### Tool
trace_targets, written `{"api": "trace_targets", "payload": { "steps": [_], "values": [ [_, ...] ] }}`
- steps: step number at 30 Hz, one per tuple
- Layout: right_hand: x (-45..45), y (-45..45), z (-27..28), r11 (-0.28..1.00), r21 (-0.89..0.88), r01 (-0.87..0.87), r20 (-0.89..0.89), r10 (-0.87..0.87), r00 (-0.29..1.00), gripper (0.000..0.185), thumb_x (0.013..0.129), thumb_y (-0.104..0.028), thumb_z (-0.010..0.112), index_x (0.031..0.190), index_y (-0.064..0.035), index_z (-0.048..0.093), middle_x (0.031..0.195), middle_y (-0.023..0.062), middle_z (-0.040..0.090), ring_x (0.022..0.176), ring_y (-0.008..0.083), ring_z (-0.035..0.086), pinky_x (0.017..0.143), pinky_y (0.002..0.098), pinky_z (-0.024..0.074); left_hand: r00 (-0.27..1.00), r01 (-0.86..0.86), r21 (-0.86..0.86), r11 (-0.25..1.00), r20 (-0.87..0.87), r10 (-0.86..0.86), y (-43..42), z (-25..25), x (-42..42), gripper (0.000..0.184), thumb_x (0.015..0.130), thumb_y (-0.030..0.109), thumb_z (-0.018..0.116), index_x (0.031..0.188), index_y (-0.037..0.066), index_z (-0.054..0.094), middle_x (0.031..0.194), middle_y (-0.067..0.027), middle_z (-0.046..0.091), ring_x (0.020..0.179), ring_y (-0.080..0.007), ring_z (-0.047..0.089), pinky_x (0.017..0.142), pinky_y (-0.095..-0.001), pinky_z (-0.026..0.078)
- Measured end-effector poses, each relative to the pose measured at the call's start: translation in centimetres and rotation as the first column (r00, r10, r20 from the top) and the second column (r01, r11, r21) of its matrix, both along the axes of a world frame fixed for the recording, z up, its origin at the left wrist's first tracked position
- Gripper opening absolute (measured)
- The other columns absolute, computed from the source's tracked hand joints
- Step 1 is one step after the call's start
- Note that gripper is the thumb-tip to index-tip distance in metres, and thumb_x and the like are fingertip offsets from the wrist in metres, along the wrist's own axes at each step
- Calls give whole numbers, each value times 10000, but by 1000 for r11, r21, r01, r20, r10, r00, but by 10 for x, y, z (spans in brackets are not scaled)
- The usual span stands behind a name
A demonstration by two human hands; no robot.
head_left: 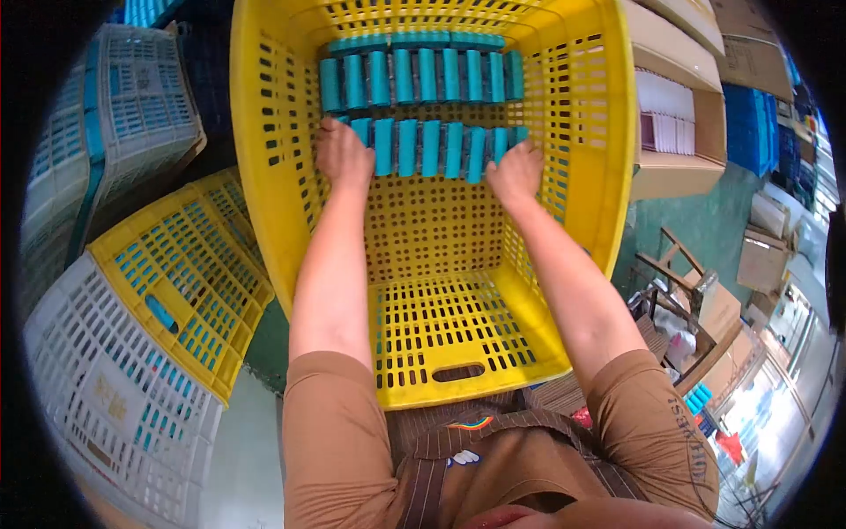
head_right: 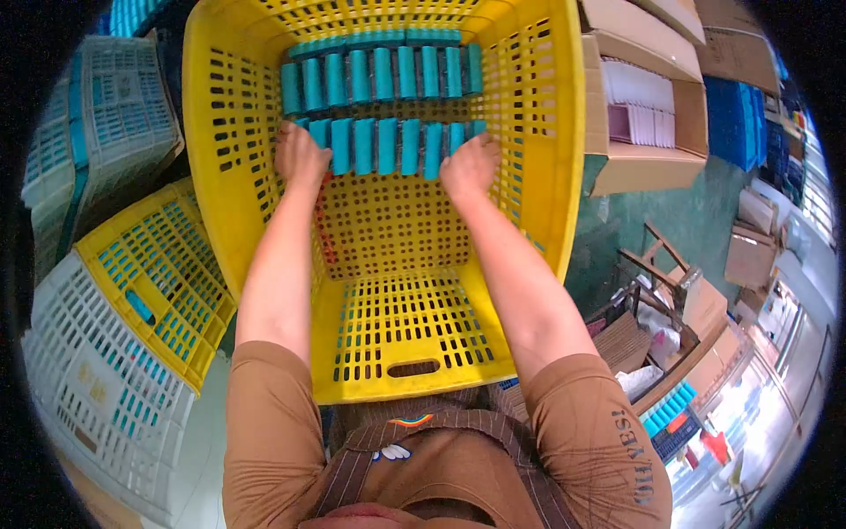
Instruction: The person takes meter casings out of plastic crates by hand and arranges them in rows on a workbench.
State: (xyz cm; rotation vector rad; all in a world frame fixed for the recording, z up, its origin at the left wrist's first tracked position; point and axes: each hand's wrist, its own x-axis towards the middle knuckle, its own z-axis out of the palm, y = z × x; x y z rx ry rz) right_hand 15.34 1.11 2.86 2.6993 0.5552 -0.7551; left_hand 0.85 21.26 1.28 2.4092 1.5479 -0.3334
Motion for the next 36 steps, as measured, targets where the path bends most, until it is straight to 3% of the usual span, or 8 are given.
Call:
{"api": "trace_targets", "payload": {
  "steps": [6, 10, 16, 20, 21, 24, 30, 36],
  "values": [
    [-26, -12, -38, 947, 177, 269, -3, -273, 962, 870, 833, -325, 653, 1375, 172, 189, 1359, 298, 376, 1249, 397, 414, 1003, 376, 420, 999, 38, 10, 999, -12, -38, 2, -21, 4, 818, 692, 160, 800, 1287, -128, 319, 1120, -248, 534, 1023, -333, 578, 839, -356, 533],
    [-37, -16, -16, 982, 90, 164, 89, -172, 981, 878, 790, -194, 699, 1398, 136, 156, 1363, 315, 333, 1181, 396, 476, 939, 438, 463, 996, 56, -67, 996, -71, -61, 2, -13, 2, 802, 697, 157, 812, 1290, -99, 337, 1162, -238, 517, 1046, -331, 556, 893, -342, 496],
    [-89, -63, -17, 695, 144, 704, -177, -682, 709, 881, 689, -241, 783, 1343, 73, 283, 1276, 300, 373, 1089, 431, 522, 940, 463, 452, 947, 320, -15, 947, -21, -320, -25, -10, -10, 818, 673, 153, 833, 1295, -51, 343, 1236, -227, 473, 1153, -348, 488, 963, -394, 454],
    [-94, -87, -45, 635, 225, 739, -188, -716, 673, 931, 611, -305, 838, 1305, 55, 332, 1265, 290, 436, 1100, 412, 536, 949, 437, 452, 971, 218, -130, 967, -67, -228, -21, -8, -7, 852, 669, 155, 837, 1324, 3, 313, 1265, -243, 463, 1203, -337, 471, 937, -419, 469],
    [-92, -94, -54, 638, 257, 726, -229, -689, 687, 937, 605, -321, 841, 1301, 57, 340, 1252, 280, 465, 1109, 400, 539, 951, 430, 452, 977, 204, -224, 953, 113, -183, -13, -33, -17, 931, 641, 178, 852, 1346, -17, 277, 1247, -246, 500, 1131, -349, 537, 885, -438, 509],
    [-88, -111, -79, 625, 340, 702, -299, -636, 712, 839, 600, -304, 844, 1251, 37, 440, 1177, 231, 573, 1080, 329, 588, 923, 401, 476, 995, -60, -482, 874, -98, 15, -3, -2, -4, 1012, 615, 239, 866, 1379, -32, 261, 1236, -247, 527, 1074, -371, 579, 857, -462, 539],
    [-83, -118, -95, 513, 389, 765, -346, -689, 637, 613, 648, -237, 809, 1151, 16, 567, 1076, 177, 655, 994, 271, 642, 854, 381, 507, 986, 164, -248, 955, 76, -149, -5, -61, -34, 1085, 626, 358, 840, 1427, -52, 233, 1238, -253, 536, 1068, -365, 589, 855, -472, 554],
    [-96, -122, -97, 420, 396, 817, -393, -726, 564, 730, 638, -282, 801, 1235, 7, 498, 1168, 193, 604, 1082, 316, 588, 919, 403, 465, 995, 87, -375, 923, -6, -96, -4, -35, -25, 1109, 613, 330, 855, 1431, -54, 212, 1279, -255, 506, 1090, -370, 578, 863, -469, 546]
  ]
}}
